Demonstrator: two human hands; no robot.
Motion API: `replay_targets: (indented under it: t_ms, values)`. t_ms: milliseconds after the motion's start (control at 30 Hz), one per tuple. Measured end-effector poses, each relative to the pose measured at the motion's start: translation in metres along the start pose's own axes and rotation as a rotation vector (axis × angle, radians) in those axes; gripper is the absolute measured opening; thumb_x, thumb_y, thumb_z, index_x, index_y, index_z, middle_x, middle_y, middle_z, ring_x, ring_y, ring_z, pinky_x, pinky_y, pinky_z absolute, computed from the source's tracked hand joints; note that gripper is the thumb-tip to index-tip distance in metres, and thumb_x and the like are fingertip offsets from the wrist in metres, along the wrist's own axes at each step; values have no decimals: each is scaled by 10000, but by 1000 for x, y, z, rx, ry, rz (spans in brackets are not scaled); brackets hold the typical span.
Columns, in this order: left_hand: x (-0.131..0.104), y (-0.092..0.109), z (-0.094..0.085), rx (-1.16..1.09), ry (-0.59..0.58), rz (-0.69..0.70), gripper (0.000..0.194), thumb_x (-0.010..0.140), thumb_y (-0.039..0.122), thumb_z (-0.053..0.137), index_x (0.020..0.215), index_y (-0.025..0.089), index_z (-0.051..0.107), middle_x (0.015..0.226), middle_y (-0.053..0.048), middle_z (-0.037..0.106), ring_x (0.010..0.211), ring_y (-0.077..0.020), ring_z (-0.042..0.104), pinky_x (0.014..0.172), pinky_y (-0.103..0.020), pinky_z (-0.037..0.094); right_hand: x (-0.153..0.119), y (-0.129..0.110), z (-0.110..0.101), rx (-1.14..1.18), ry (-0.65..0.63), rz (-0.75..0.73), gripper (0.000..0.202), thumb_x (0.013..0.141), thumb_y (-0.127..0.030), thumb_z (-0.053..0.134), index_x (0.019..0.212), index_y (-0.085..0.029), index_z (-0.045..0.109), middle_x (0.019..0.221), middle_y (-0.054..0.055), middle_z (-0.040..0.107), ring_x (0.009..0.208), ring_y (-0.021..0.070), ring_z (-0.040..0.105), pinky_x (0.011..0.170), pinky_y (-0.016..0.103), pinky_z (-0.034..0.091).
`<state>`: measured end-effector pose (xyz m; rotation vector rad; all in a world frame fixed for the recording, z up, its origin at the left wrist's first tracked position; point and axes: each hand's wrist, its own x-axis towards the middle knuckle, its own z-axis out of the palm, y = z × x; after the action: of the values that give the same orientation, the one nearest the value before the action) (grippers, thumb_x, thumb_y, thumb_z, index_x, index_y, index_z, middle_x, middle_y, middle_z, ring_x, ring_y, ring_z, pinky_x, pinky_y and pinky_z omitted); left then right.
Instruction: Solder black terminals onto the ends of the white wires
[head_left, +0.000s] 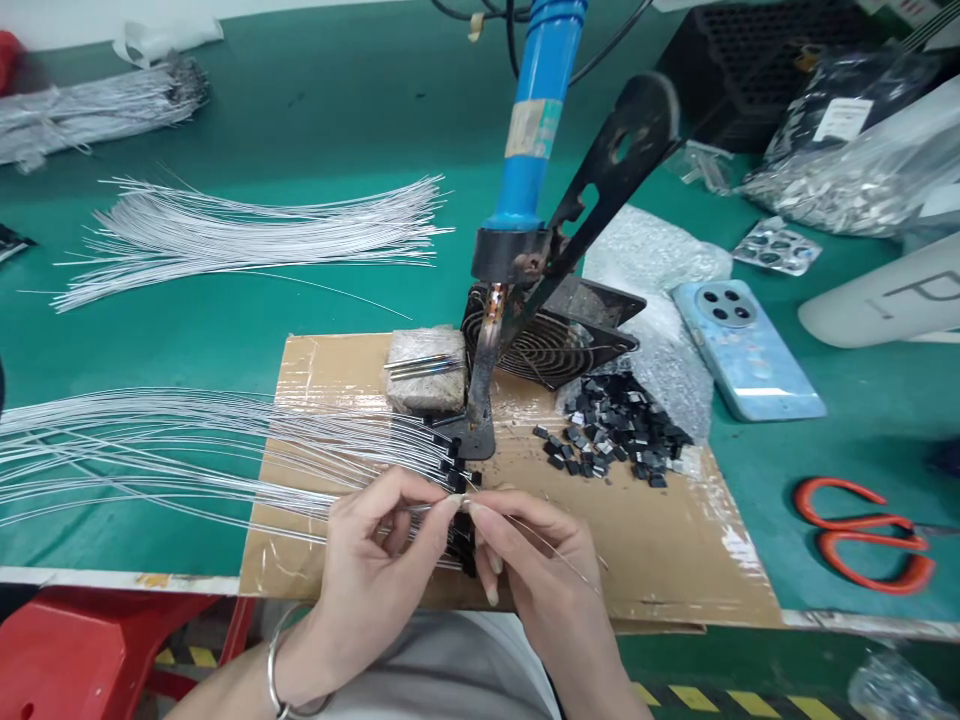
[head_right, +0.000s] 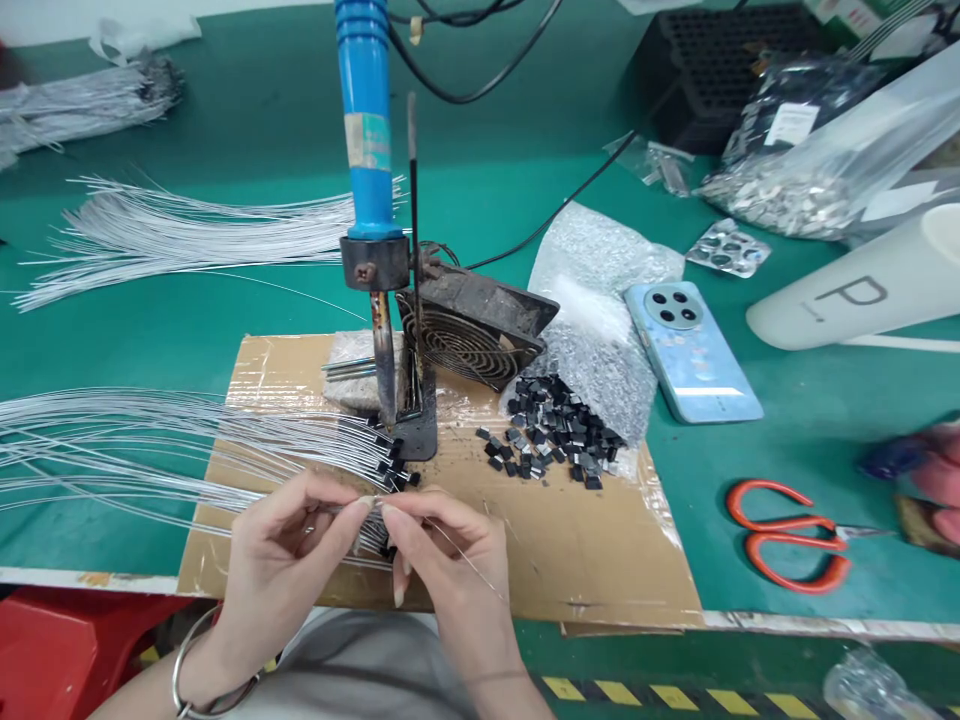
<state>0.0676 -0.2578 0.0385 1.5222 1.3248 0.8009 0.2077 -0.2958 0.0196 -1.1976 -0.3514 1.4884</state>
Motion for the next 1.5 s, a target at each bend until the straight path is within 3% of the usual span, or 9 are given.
replay_targets:
  t_ms: [267, 633, 1033, 1500]
  values:
    - [-2, 0, 0, 46, 6, 70, 129, 914, 188, 651, 785, 189, 656, 612, 45, 516, 510, -86, 374, 471, -226, 310, 2, 6, -7, -17, -49, -35, 135, 798, -350, 813, 823, -218, 822, 643, -14, 618, 398, 54, 513, 374, 180, 396]
    - [-2, 3, 0, 138, 16, 65, 136, 913, 181, 640, 779, 191, 624, 577, 70, 425, 483, -80, 331, 453, -228, 275, -1, -2, -2, -26, -7, -8, 161, 784, -357, 814, 744, -201, 801, 582, -28, 568, 404, 56, 470, 376, 191, 371]
    - [-2, 3, -4, 120, -77, 27, 142, 923, 204, 633, 781, 202, 640, 560, 77, 407, 469, -84, 264, 447, -241, 244, 8, -10, -14, -8, -147, 88, 167, 760, -345, 831, 713, -189, 796, 560, -32, 551, 405, 52, 465, 347, 163, 351]
    - [-3, -1, 6, 196, 58, 144, 139, 909, 163, 651, 786, 206, 601, 559, 92, 374, 457, -74, 320, 434, -214, 270, 5, 0, -8, 94, -75, 53, 173, 762, -355, 829, 751, -183, 815, 522, -32, 528, 413, 39, 435, 342, 124, 367]
